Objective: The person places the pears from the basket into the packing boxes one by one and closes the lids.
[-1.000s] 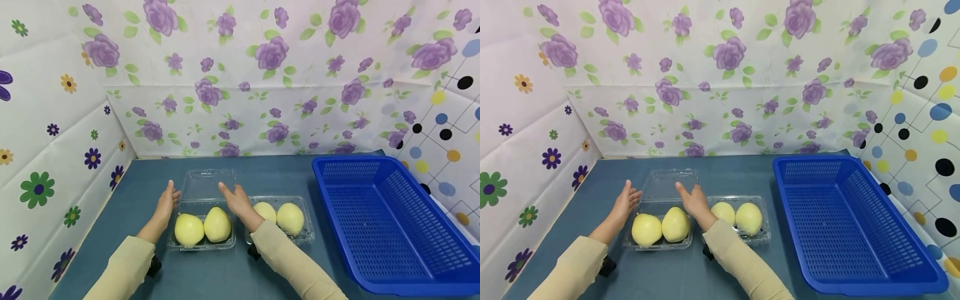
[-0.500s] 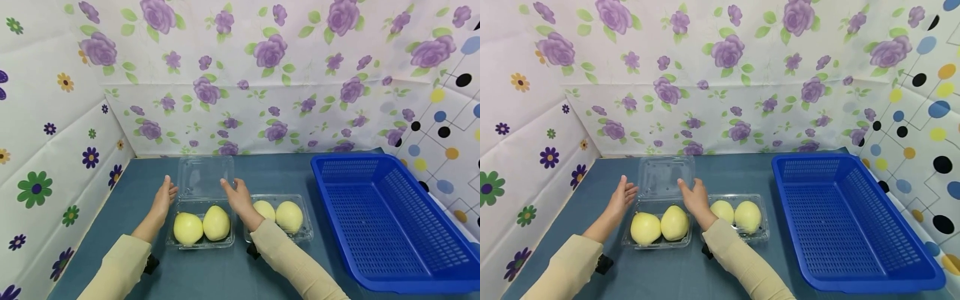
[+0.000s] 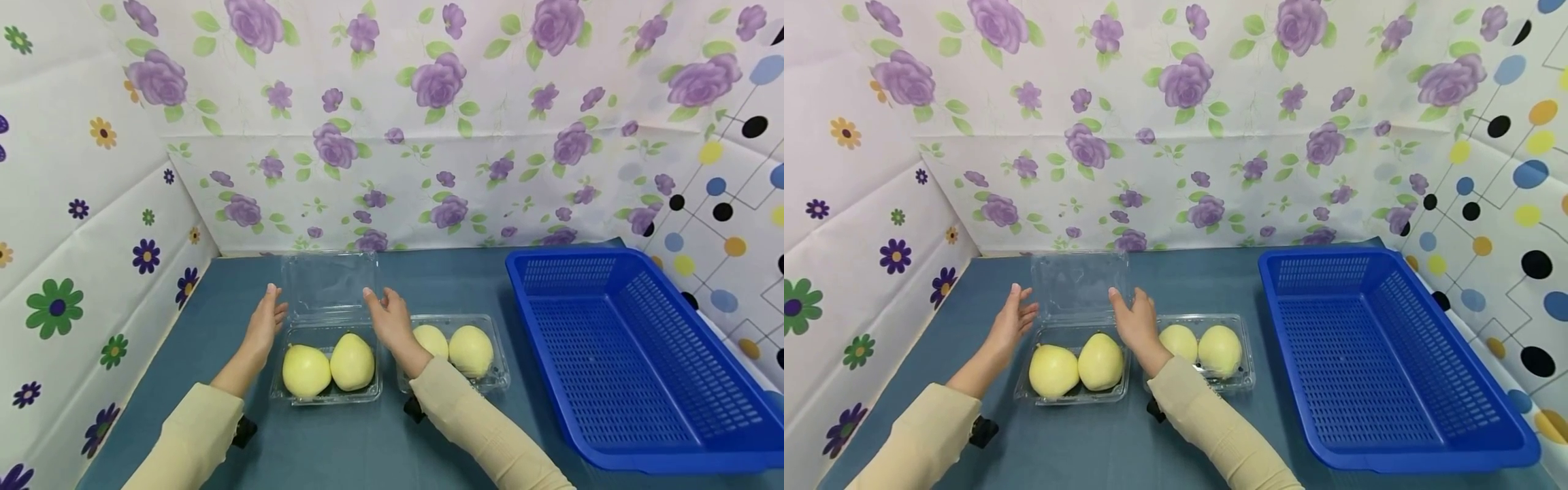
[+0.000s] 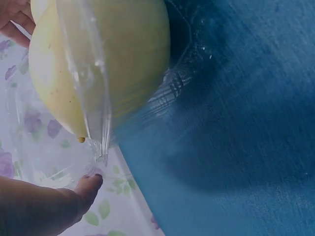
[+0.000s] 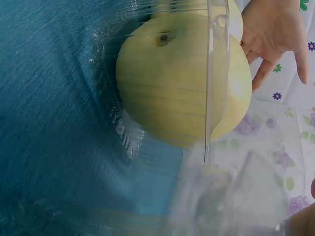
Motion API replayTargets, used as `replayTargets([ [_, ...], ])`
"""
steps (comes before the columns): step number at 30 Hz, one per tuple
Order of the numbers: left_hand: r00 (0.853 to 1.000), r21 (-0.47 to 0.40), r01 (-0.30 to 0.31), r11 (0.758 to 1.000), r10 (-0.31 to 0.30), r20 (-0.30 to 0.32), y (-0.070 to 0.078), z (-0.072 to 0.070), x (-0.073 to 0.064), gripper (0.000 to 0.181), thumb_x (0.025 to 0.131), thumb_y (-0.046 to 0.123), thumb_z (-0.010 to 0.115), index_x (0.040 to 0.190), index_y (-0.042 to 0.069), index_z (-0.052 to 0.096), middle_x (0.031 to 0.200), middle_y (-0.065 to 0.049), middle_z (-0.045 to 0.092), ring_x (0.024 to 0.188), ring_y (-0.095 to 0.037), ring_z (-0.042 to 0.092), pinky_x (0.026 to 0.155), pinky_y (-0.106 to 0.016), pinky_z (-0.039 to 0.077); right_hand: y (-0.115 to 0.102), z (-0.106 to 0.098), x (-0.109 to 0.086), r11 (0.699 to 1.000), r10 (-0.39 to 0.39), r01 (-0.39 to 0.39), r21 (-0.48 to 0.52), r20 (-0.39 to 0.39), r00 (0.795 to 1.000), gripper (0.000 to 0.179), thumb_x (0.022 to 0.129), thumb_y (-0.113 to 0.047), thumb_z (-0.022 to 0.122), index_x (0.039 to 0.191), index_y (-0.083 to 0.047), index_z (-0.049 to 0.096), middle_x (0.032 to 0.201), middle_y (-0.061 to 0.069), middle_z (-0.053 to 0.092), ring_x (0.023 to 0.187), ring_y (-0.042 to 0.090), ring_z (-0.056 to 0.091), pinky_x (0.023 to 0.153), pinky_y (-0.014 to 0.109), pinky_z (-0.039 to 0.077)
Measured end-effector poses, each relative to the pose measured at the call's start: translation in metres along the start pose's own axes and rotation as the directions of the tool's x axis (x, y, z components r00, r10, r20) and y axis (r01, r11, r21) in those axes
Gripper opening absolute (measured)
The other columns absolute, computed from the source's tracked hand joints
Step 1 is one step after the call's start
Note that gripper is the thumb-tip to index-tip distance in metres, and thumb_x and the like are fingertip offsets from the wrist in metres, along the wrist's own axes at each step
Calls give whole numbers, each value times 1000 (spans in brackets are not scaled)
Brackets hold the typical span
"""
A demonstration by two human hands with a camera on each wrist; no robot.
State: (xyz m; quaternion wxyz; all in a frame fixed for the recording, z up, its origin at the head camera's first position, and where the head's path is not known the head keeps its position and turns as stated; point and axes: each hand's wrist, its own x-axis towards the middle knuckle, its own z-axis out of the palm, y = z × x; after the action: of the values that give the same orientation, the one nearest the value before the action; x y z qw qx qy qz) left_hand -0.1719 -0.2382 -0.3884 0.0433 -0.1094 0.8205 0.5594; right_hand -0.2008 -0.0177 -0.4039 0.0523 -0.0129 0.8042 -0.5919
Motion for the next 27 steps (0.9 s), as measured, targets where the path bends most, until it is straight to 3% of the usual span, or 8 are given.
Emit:
replayTargets([
  [12,1000,-10,-6,1000,6,-17,3,2,-3,74,97,59,4,154,11,-1,154,-31,14,142,-43,17,117,-51,15,-3,-2,-6,999,-30,30,-22,14,999,63,99,-47,43,147,-7,34,126,20,50,115,33,51,91,51,45],
  [20,1000,-76,9,997,-10,-22,3,0,-10,75,97,60,3,155,13,2,154,-30,13,143,-43,15,117,-52,13,-5,0,-14,1000,-25,25,-12,12,1000,65,98,-51,41,146,-8,34,132,20,51,119,35,53,93,52,46],
  [27,1000,-65,-13,998,11,-25,3,-3,-18,74,98,58,5,154,11,4,154,-30,13,143,-42,14,117,-52,14,-8,-2,-24,998,21,-25,54,69,997,73,96,-58,37,149,-8,28,141,19,44,128,36,46,100,53,42],
])
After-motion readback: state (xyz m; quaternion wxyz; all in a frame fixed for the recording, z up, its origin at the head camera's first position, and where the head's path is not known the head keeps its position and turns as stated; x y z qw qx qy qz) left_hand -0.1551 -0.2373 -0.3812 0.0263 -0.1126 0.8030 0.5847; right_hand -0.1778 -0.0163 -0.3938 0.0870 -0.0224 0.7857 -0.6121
